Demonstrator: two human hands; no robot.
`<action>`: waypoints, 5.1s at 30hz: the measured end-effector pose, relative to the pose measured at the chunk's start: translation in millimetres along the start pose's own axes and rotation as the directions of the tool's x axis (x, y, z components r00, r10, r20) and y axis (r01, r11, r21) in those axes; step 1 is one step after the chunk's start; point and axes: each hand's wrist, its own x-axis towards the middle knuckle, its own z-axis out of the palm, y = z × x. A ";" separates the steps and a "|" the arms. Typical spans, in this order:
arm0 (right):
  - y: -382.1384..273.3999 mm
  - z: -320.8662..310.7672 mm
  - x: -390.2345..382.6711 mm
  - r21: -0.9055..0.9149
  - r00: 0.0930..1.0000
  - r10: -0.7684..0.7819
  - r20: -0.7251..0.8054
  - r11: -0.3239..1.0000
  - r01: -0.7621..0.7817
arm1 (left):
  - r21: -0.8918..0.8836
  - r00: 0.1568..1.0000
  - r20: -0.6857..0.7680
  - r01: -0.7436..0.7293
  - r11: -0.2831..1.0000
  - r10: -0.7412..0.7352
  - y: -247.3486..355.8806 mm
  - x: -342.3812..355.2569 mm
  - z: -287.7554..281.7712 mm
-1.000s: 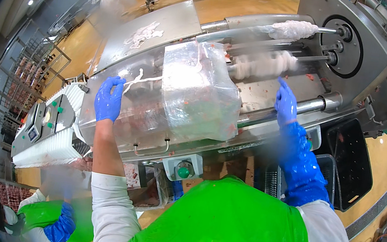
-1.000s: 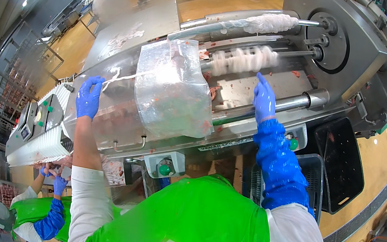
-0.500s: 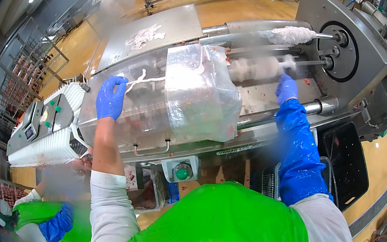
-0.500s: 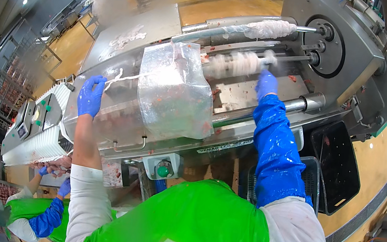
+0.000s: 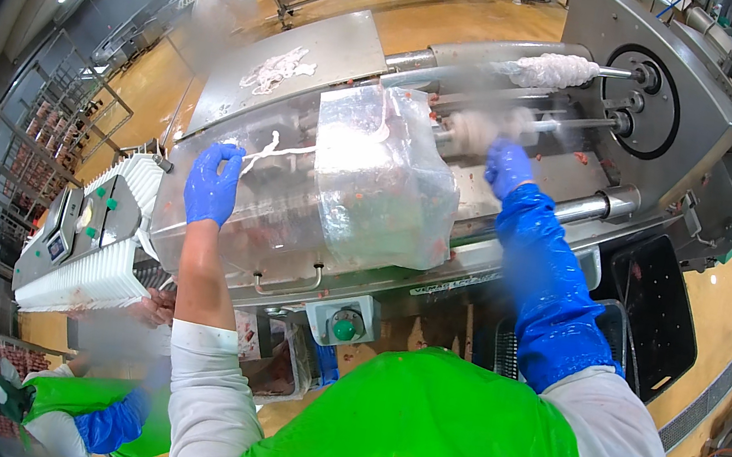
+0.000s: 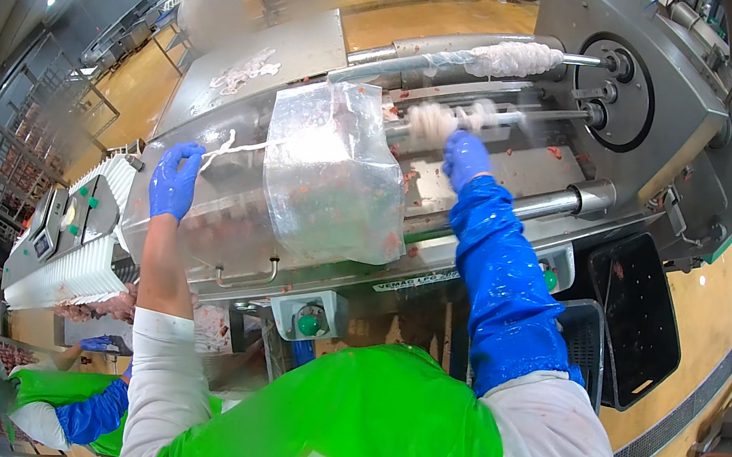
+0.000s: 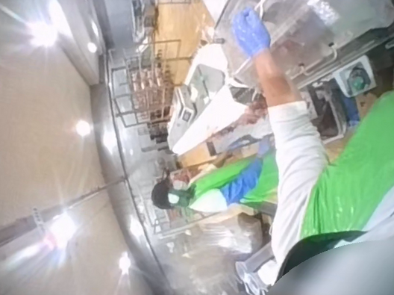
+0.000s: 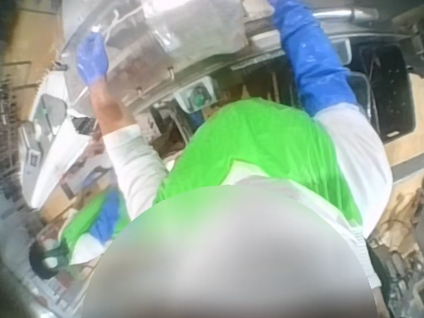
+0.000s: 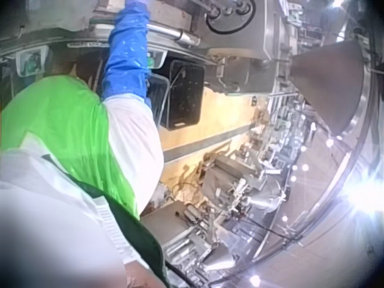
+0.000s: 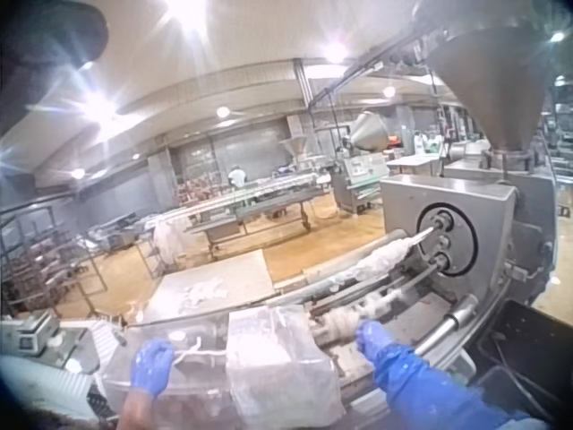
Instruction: The person operates a meat processing machine, feeding ground meat into a casing and guiding the extruded product onto a conveyor. They repeatedly adjust the casing and clear obstructions while the machine runs.
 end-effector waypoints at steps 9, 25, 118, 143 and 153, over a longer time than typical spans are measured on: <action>20.4 8.3 1.2 -0.035 0.961 0.239 0.139 0.971 -0.236 | 0.033 1.000 0.021 0.000 0.999 -0.001 -5.2 3.2 1.5; 8.7 -61.0 -30.0 0.041 0.961 -0.102 -0.257 0.992 0.117 | 0.129 0.999 0.004 0.040 0.991 -0.041 -7.7 1.8 3.7; 86.5 -342.2 -150.9 -0.888 0.938 -0.336 -0.083 0.452 0.083 | 0.182 0.979 0.059 0.183 0.966 -0.196 -47.6 -8.6 -16.0; 120.3 -303.8 -163.2 -0.980 0.708 -0.680 -0.189 0.084 -0.181 | 0.155 0.996 -0.078 0.046 0.987 -0.035 -45.6 -8.8 -14.7; 170.2 -227.2 -172.7 -0.919 0.736 -0.636 -0.233 -0.104 -0.380 | 0.089 0.995 -0.071 -0.062 0.994 0.068 -53.7 -5.5 -12.9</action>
